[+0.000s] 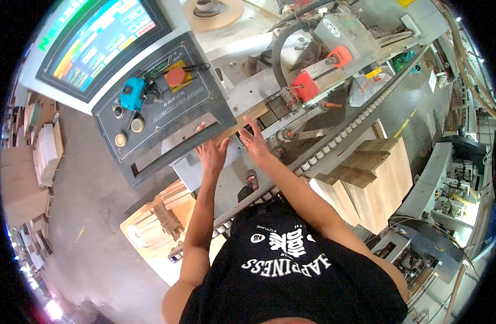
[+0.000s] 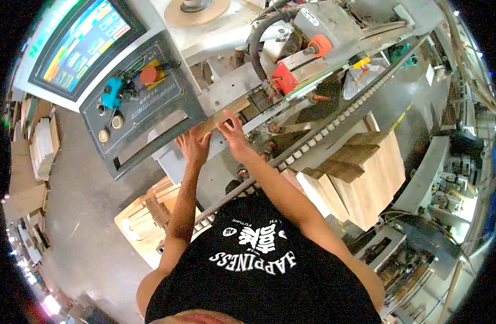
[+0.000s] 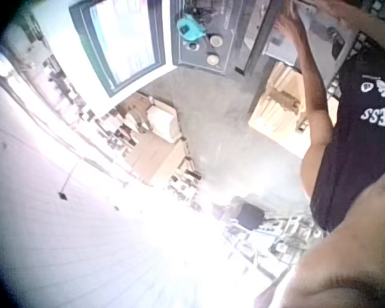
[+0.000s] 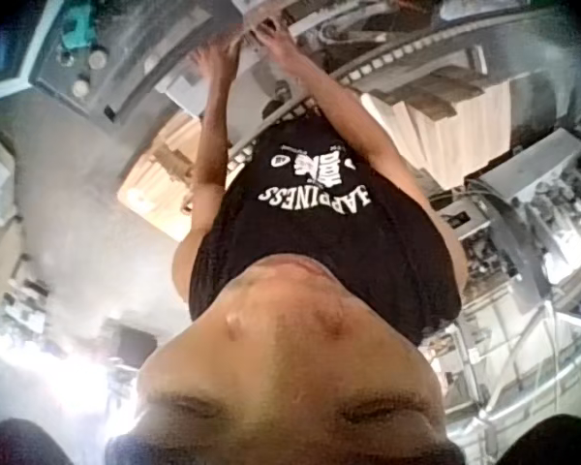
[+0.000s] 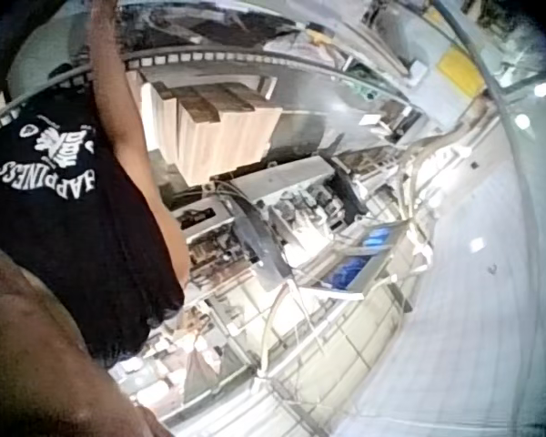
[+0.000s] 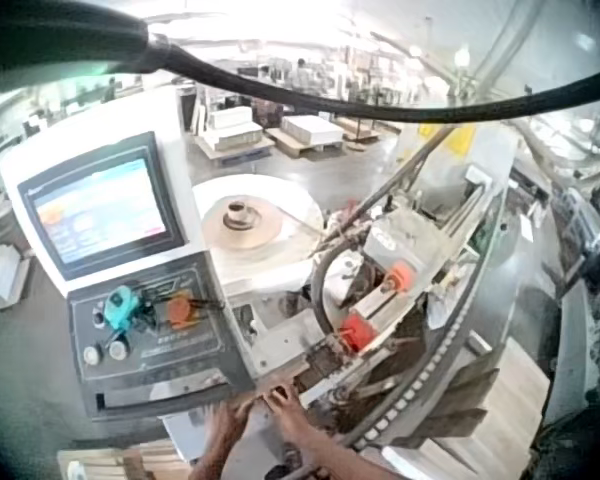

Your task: The person repeatedly picks up thin wooden planks from a stack and feeds them one by one into a band saw machine. The planks are guided through the machine and then placed onto a growing pile of processed planks.

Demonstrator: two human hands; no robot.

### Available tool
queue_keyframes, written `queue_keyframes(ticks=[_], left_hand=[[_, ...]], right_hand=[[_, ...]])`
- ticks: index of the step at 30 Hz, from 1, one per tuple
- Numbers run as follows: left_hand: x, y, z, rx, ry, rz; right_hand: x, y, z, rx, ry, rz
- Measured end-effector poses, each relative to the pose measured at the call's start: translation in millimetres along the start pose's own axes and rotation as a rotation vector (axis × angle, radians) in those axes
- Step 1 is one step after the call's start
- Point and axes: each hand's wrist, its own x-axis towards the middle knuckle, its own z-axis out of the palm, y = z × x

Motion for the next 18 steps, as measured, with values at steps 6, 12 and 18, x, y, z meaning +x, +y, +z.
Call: queue_keyframes(ticks=[6,12,18], left_hand=[[-27,-50,-12,0.116,0.121,-0.046],[-12,-40,10,0.239,0.111,-0.021],[20,48,10,-0.073,0.241,0.231]], right_hand=[[-7,-1,13,0.14,0.009,-0.001],[3,-20,-3,0.135,0.036,-0.051],[29,-30,-52,0.05,0.194,-0.142]])
